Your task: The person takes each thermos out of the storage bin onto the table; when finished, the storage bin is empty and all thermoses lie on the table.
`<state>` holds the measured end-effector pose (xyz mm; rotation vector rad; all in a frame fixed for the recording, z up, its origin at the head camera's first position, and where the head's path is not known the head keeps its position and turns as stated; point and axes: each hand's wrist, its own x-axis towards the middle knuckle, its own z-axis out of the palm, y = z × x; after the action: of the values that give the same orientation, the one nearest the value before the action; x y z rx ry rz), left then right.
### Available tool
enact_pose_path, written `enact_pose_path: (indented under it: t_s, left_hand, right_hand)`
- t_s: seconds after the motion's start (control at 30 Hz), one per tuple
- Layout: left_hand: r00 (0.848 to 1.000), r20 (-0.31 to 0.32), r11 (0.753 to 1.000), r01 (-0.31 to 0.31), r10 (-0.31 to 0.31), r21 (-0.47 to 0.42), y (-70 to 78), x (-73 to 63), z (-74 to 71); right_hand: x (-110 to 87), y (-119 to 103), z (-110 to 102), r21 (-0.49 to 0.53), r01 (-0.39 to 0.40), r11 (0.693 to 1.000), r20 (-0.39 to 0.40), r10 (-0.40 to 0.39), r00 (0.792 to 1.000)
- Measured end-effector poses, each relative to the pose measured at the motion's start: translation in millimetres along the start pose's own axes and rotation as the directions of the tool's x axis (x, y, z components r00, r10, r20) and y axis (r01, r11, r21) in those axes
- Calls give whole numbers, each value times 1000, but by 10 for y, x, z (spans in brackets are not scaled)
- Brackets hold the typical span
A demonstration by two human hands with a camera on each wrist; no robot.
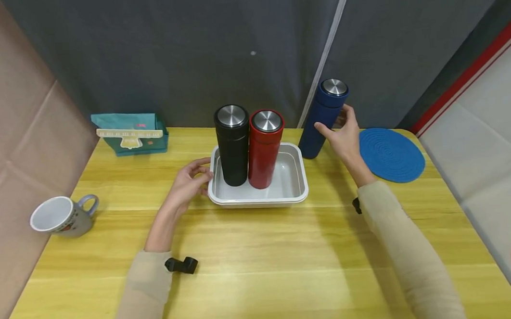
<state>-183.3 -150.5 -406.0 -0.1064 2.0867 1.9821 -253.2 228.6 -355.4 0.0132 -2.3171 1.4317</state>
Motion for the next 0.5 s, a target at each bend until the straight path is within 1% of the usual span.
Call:
enact_pose_path:
  t_s: [0.17,0.23,0.27,0.4,0.5]
  left_hand:
    - [1000,6,1000,-3,3,-4,7,3,-8]
    - [1000,7,1000,-2,2,-8,8,1,-12]
    - [1000,9,1000,-2,2,-10,8,-1,-12]
    - [1000,13,1000,-2,2,-19,7,-6,-7]
    - [1000,12,1000,3,-2,-24,2,-2,-12]
  right_hand:
    - [-66,-187,-28,10,3,1000,27,-3,1000]
    - [-81,-218,-32,12,5,1000,30,-5,1000]
    - [-81,-210,-32,11,5,1000,28,-6,1000]
    - [-23,-29,-16,4,10,1000,19,-10,1000]
    - [2,67,-12,-26,0,1000,22,1,1000]
